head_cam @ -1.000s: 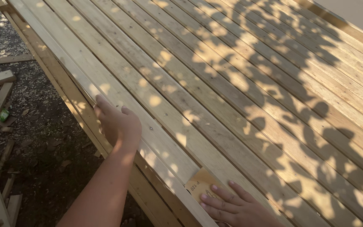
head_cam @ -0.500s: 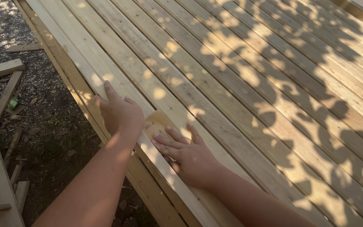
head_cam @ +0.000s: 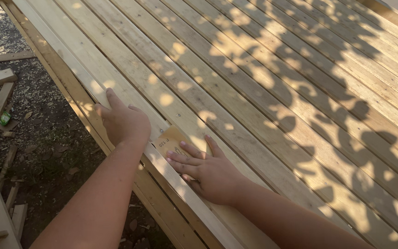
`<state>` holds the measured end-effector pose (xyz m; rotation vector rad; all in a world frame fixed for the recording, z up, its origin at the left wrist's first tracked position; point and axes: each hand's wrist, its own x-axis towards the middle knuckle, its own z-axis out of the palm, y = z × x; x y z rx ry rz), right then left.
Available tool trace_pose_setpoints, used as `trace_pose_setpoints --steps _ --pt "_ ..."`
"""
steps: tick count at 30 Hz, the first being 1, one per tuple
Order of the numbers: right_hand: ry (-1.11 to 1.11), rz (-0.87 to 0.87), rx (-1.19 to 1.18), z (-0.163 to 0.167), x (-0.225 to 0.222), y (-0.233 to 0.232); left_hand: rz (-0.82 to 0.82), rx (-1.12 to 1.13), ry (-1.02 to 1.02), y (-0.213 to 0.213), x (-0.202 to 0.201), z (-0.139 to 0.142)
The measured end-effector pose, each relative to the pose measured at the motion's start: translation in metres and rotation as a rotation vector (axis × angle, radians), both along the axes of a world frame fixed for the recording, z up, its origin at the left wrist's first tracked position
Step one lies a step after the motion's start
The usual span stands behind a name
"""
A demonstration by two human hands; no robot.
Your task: The person sands the slatted surface of a wooden furniture frame, moving a sanding block back and forth across the planks with one hand while the other hand steadies or rubs the wood. They work across different sections of the slatted seat, occasionally setting the block down and rubbing the surface by hand before resuming sanding.
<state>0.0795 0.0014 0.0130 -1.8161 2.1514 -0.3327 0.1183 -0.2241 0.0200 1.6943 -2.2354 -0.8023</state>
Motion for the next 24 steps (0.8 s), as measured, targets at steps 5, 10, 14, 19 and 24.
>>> trace_pose_setpoints --steps 5,10,14,19,24 --pt "0.036 -0.018 -0.118 -0.004 -0.004 -0.036 0.013 0.027 -0.003 -0.002 0.001 0.002" --pt "-0.024 -0.017 0.032 -0.001 0.022 0.086 0.004 0.067 -0.005 -0.001 0.001 0.008" --pt "0.102 0.068 -0.037 0.004 0.033 0.141 0.003 0.055 -0.039 0.001 0.000 0.011" --pt "-0.008 -0.041 0.060 0.014 0.018 0.060 0.003 0.055 -0.049 0.004 0.000 0.017" --pt "-0.063 -0.169 -0.004 0.007 0.005 -0.034 0.018 0.111 -0.037 0.005 0.001 0.018"
